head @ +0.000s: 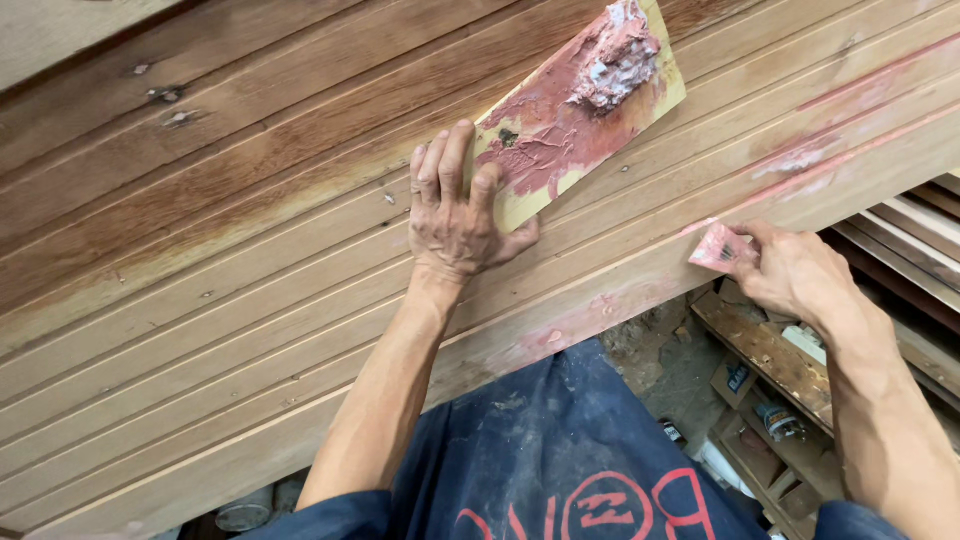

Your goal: The person uses a small putty knife to apply pink filler into the grooves of a wooden panel, repeatedly scooping filler from a larger trowel and smoothing it into the seams.

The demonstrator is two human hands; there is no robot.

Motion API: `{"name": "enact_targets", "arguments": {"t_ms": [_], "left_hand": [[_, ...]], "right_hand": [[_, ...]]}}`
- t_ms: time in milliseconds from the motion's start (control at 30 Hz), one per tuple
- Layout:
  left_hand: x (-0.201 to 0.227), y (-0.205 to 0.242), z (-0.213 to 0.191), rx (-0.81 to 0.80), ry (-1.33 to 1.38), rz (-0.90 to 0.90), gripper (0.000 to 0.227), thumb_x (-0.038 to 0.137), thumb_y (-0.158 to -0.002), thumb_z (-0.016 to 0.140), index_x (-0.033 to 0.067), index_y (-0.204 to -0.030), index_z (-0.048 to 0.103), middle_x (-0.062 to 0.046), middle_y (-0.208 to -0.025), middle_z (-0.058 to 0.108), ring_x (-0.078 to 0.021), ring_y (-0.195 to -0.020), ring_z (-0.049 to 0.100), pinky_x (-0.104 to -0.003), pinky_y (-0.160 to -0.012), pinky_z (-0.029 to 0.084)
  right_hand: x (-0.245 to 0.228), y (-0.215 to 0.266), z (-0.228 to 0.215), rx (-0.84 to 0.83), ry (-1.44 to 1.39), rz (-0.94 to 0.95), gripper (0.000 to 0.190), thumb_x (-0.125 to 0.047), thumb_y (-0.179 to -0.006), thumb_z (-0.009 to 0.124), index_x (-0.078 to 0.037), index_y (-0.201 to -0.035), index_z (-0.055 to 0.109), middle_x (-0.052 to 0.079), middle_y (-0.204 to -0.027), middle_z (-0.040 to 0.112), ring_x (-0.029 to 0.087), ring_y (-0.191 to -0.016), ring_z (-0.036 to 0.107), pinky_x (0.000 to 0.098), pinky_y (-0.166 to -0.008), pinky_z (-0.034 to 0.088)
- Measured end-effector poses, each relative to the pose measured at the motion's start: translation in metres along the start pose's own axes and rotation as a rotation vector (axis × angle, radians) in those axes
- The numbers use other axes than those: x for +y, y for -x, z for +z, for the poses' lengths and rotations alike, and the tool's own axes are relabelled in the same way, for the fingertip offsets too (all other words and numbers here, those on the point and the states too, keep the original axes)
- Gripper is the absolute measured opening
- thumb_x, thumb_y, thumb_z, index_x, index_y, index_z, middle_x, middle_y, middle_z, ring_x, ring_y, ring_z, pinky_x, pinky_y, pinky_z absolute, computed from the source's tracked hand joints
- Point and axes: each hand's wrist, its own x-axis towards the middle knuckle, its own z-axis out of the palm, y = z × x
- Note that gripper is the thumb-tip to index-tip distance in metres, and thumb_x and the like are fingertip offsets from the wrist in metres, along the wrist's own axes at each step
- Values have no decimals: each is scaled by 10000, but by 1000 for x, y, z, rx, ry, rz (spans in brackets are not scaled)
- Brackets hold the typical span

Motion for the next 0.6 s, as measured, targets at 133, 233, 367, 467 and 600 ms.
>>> {"name": "enact_targets", "arguments": {"t_ms": [133, 233, 367, 467, 600], "left_hand": [[-1, 1, 0, -5, -9, 5, 588, 524, -799, 804, 157, -1168, 532, -199, -1557, 386, -392, -1428, 393, -567, -1227, 322], [-2, 1, 1, -6, -14, 15, 576, 519, -810, 802, 160, -1171, 532, -201, -1556, 383, -389, -1431, 390, -567, -1226, 321], [-2, 1, 1, -5, -19, 12, 561, 512, -821, 799, 167, -1174, 532, -197, -1561, 383, -383, -1441, 386, -566, -1235, 317], [-2, 2, 1, -1, -5, 2, 558, 513, -821, 802, 168, -1166, 531, -198, -1563, 381, -391, -1439, 380, -563, -1235, 316], [-1, 3, 3, -8, -6, 3, 563, 512, -817, 806, 168, -1164, 528, -196, -1568, 374, -393, -1442, 377, -564, -1240, 309]], "right_hand": [[9, 8, -1, 230, 25, -219, 454, -164, -919, 583, -169, -1365, 667, 192, -1198, 715, 408, -1014, 703, 502, -838, 588], [8, 17, -2, 219, 247, -158, 532, -129, -877, 610, -252, -1390, 676, 122, -1253, 705, 363, -946, 725, 498, -722, 613], [-12, 12, 5, 224, 353, -202, 545, -100, -816, 641, -208, -1348, 688, 73, -1204, 713, 322, -970, 732, 466, -684, 624], [-29, 6, 7, 210, 428, -202, 448, -132, -811, 656, -161, -1256, 704, 62, -1199, 708, 321, -980, 724, 459, -675, 621], [-44, 2, 9, 171, 448, -228, 385, -111, -837, 624, -115, -1214, 703, 61, -1216, 699, 371, -955, 699, 450, -614, 623]]}}
